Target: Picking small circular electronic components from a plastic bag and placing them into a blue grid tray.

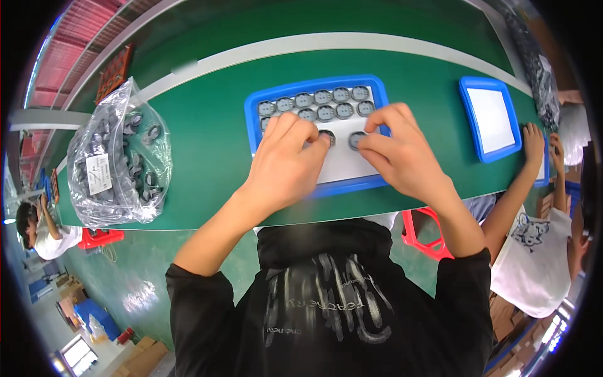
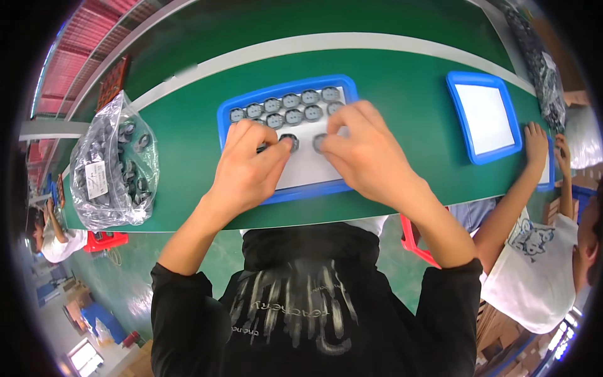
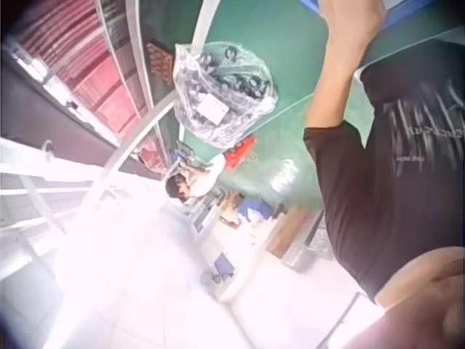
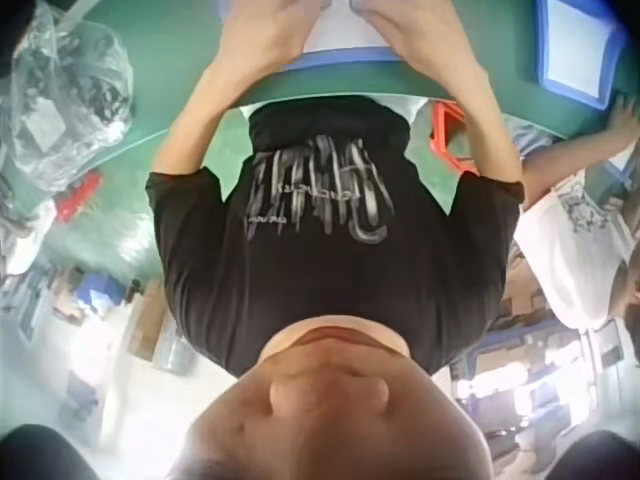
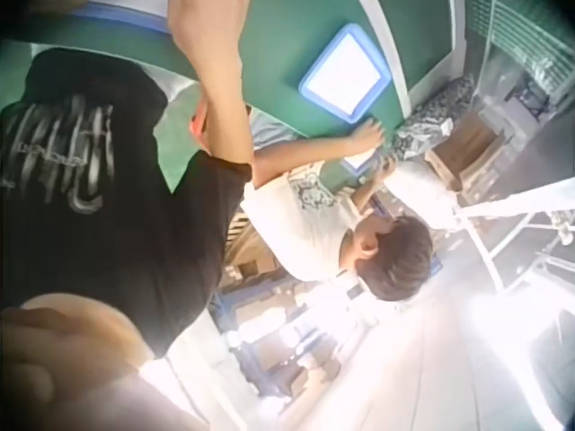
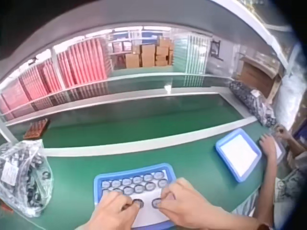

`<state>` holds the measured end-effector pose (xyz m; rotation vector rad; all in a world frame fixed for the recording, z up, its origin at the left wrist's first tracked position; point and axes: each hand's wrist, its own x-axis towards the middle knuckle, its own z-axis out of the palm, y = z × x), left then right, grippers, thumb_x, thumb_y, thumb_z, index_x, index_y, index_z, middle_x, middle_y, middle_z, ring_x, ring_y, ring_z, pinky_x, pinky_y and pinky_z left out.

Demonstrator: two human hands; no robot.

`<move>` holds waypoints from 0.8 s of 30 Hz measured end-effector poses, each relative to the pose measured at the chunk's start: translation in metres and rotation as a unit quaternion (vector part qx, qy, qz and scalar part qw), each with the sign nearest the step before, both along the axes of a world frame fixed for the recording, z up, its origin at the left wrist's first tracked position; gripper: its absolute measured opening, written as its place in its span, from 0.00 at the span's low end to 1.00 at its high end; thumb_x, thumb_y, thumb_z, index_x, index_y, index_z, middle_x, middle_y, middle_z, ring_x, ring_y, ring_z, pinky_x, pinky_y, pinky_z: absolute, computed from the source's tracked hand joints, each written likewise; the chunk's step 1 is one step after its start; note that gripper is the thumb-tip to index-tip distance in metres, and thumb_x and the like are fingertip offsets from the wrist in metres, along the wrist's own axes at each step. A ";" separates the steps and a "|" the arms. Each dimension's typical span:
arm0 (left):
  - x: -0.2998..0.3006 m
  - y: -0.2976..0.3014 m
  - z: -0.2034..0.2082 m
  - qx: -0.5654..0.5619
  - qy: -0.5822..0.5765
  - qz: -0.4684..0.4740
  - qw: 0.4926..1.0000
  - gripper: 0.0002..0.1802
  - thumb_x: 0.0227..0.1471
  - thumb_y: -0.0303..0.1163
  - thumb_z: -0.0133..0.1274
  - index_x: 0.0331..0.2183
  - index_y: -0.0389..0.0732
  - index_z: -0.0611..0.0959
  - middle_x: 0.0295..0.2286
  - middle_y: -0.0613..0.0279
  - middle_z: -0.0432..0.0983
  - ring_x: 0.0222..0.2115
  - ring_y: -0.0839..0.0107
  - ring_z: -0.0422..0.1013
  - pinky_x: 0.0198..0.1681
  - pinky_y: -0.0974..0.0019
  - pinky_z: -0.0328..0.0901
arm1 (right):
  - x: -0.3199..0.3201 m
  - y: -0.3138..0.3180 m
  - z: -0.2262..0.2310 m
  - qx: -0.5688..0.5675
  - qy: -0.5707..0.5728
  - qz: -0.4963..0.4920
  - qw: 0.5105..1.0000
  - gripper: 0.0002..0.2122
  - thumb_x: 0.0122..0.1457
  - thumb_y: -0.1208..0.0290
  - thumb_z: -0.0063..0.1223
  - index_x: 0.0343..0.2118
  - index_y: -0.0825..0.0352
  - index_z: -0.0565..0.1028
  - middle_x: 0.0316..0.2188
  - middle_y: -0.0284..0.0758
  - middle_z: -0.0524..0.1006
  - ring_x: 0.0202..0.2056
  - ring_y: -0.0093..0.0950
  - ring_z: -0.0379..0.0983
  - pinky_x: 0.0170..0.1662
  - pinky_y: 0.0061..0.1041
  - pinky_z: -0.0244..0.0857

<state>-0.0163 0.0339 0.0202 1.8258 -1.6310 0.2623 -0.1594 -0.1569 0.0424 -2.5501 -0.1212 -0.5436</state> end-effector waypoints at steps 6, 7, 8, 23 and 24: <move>0.000 -0.004 -0.017 0.061 -0.011 0.055 0.997 0.09 0.42 0.21 0.65 0.31 0.36 0.87 0.29 0.63 0.72 0.34 0.62 0.67 0.38 0.59 0.62 | 0.016 0.003 -0.033 -0.047 0.016 0.019 0.999 0.04 0.49 0.78 0.63 0.29 0.66 0.80 0.30 0.34 0.72 0.38 0.35 0.69 0.43 0.34 0.65; 0.001 -0.003 -0.017 0.064 -0.005 0.064 0.996 0.10 0.41 0.21 0.65 0.32 0.36 0.87 0.30 0.63 0.72 0.35 0.62 0.67 0.39 0.59 0.62 | 0.019 0.003 -0.035 -0.046 0.017 0.020 0.999 0.04 0.49 0.78 0.63 0.29 0.66 0.80 0.30 0.34 0.72 0.38 0.35 0.69 0.43 0.34 0.65; 0.002 -0.002 -0.018 0.065 -0.004 0.064 0.996 0.10 0.41 0.21 0.65 0.32 0.36 0.87 0.30 0.63 0.72 0.35 0.62 0.67 0.39 0.59 0.62 | 0.022 0.003 -0.036 -0.054 0.014 0.024 0.998 0.04 0.49 0.79 0.63 0.28 0.66 0.80 0.29 0.33 0.72 0.38 0.35 0.69 0.43 0.33 0.65; 0.065 0.113 0.010 0.018 0.063 0.261 0.963 0.11 0.46 0.24 0.62 0.36 0.38 0.85 0.35 0.52 0.79 0.40 0.51 0.73 0.46 0.53 0.68 | 0.049 0.009 0.006 -0.040 0.021 0.032 0.998 0.09 0.50 0.79 0.64 0.36 0.69 0.80 0.34 0.38 0.76 0.40 0.37 0.72 0.43 0.34 0.68; 0.082 0.137 0.012 0.050 0.013 0.338 0.940 0.12 0.47 0.24 0.61 0.38 0.38 0.85 0.36 0.50 0.80 0.41 0.49 0.73 0.46 0.53 0.68 | 0.062 0.014 0.010 -0.030 0.016 0.043 0.998 0.09 0.50 0.79 0.64 0.36 0.69 0.80 0.34 0.38 0.76 0.40 0.37 0.72 0.43 0.34 0.68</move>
